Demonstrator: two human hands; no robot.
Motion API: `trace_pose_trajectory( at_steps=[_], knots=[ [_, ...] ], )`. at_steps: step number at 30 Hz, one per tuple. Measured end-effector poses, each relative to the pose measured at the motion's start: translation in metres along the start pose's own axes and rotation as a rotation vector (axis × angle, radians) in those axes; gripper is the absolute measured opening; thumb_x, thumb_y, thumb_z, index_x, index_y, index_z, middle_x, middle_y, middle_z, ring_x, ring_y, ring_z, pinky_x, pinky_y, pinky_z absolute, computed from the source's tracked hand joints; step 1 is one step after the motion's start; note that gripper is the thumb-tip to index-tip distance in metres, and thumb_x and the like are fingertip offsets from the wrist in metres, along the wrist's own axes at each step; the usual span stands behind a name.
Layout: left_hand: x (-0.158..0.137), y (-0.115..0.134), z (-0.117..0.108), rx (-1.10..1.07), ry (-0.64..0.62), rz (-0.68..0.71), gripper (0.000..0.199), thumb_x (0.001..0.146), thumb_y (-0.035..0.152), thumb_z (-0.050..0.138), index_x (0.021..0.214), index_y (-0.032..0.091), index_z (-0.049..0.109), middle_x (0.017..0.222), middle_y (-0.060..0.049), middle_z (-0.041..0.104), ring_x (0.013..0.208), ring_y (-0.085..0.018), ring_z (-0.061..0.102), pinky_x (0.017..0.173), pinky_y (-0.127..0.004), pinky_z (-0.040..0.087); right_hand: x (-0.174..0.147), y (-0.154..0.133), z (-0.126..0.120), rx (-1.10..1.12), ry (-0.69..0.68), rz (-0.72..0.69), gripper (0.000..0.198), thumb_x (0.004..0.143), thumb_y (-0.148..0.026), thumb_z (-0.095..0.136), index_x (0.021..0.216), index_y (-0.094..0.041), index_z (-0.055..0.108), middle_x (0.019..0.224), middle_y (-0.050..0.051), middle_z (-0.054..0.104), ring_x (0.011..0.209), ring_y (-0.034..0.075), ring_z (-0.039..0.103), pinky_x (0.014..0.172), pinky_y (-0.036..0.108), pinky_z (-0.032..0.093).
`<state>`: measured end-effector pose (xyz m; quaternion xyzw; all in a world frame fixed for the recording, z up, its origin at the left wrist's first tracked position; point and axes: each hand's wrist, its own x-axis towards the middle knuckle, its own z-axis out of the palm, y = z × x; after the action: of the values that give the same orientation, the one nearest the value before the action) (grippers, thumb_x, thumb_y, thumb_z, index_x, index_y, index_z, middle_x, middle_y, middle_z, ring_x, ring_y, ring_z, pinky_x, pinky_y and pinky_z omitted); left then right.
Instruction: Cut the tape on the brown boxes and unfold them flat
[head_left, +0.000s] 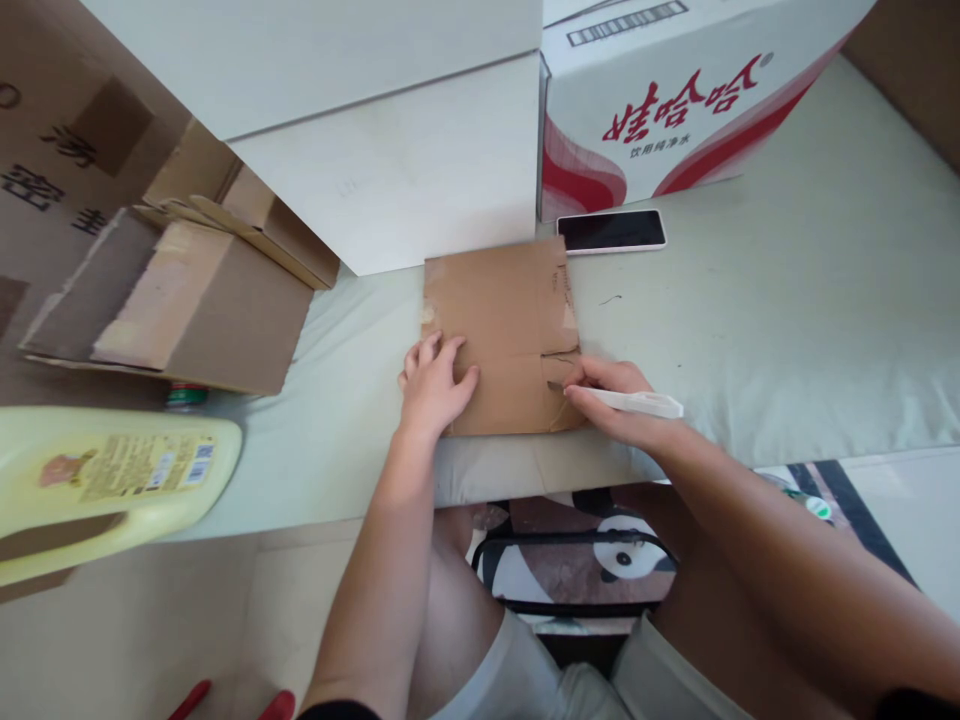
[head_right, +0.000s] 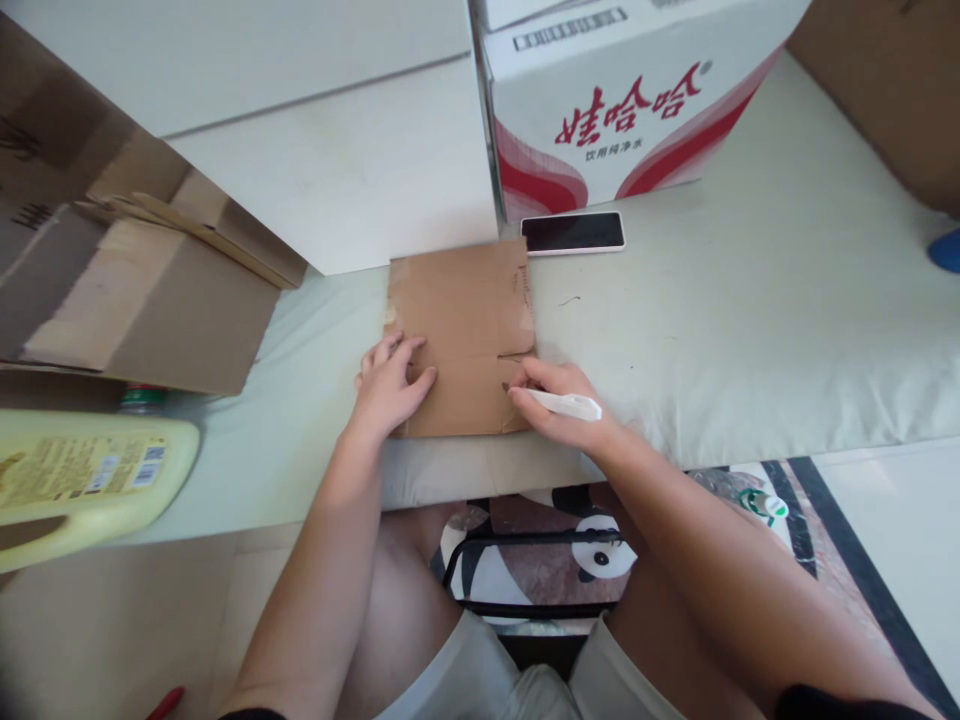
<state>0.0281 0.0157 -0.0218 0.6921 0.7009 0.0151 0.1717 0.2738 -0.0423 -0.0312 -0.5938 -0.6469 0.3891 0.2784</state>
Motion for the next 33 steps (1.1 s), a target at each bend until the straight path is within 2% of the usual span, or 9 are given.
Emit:
trace_pose_trajectory(
  at_steps=[6,13,33],
  knots=[
    [0.0013,0.0002,0.0001,0.001,0.002,0.006,0.056,0.094,0.045,0.052,0.148,0.03,0.055,0.167,-0.008,0.038,0.153,-0.038,0.032,0.12,-0.06,0.036,-0.0003,0.0016,0.0001,0.012,0.007,-0.022,0.022,0.081,-0.043,0.053,0.073,-0.024,0.058,0.057,-0.002,0.057,0.057,0.016,0.051,0.059,0.031,0.04],
    [0.0003,-0.0002,0.0001,-0.006,-0.002,-0.003,0.056,0.093,0.044,0.053,0.148,0.03,0.055,0.168,-0.008,0.037,0.153,-0.039,0.031,0.121,-0.059,0.035,0.0011,0.0021,0.0013,-0.046,0.014,0.028,0.022,0.083,-0.042,0.053,0.086,-0.023,0.065,0.061,-0.001,0.059,0.058,0.017,0.052,0.062,0.032,0.042],
    [-0.0005,0.0025,-0.0001,0.015,-0.004,-0.008,0.056,0.094,0.044,0.053,0.148,0.03,0.055,0.167,-0.008,0.037,0.153,-0.039,0.032,0.12,-0.059,0.037,0.0002,0.0068,0.0013,-0.119,-0.045,-0.007,0.028,0.084,-0.044,0.05,0.098,-0.023,0.063,0.059,-0.002,0.058,0.056,0.018,0.052,0.062,0.032,0.042]
  ],
)
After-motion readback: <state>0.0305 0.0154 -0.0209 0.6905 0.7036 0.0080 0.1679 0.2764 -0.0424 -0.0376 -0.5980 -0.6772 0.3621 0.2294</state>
